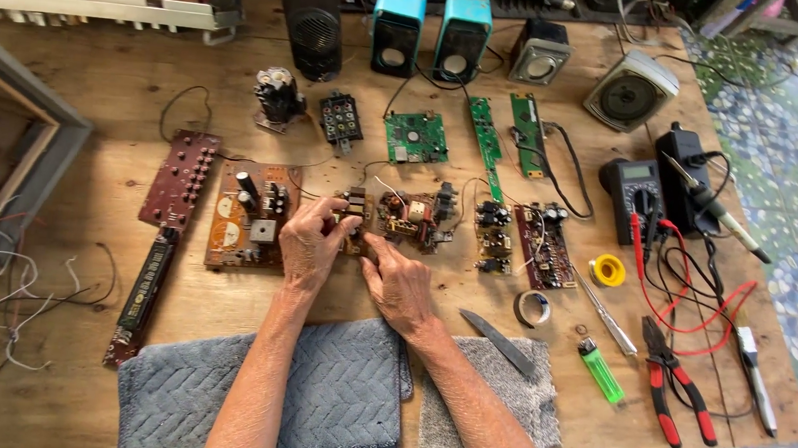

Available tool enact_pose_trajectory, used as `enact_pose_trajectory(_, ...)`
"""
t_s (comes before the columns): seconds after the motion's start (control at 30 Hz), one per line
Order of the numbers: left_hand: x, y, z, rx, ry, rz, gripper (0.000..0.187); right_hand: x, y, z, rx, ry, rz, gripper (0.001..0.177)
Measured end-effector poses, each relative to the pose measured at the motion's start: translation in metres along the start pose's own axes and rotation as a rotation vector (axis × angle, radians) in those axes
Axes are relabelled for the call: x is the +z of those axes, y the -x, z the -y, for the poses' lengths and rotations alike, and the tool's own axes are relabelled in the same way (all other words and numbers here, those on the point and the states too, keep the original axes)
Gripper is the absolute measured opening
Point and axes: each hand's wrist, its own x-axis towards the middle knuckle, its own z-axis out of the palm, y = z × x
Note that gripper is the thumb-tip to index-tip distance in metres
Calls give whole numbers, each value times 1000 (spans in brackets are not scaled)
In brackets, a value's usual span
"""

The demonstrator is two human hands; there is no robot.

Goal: The person works on a wooden table cluttered with electronic components, using their hands to manipulate wires and circuit boards. They connect and adjust various parts, including a small transformer and several green PCBs, while tools like pliers and a multimeter remain on the table.

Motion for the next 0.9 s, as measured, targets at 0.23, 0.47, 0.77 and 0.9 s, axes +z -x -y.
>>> enact_pose_trajectory(0.23, 6, 2, 13, -30, -10, -4, 21, 0, 0, 3, 5, -43, 9, 27)
enact_pose_trajectory(0.47, 5, 2, 10, -23, -3, 4, 20, -1, 0, 4, 6, -28, 12, 28)
enact_pose_trajectory(0.77, 3, 1, 5, -25, 8, -1, 20, -2, -1, 5, 0, -18, 10, 28)
enact_pose_trajectory(0.9, 2, 0, 4, -5, 9, -4, 20, 1, 0, 3, -4, -12, -4, 27)
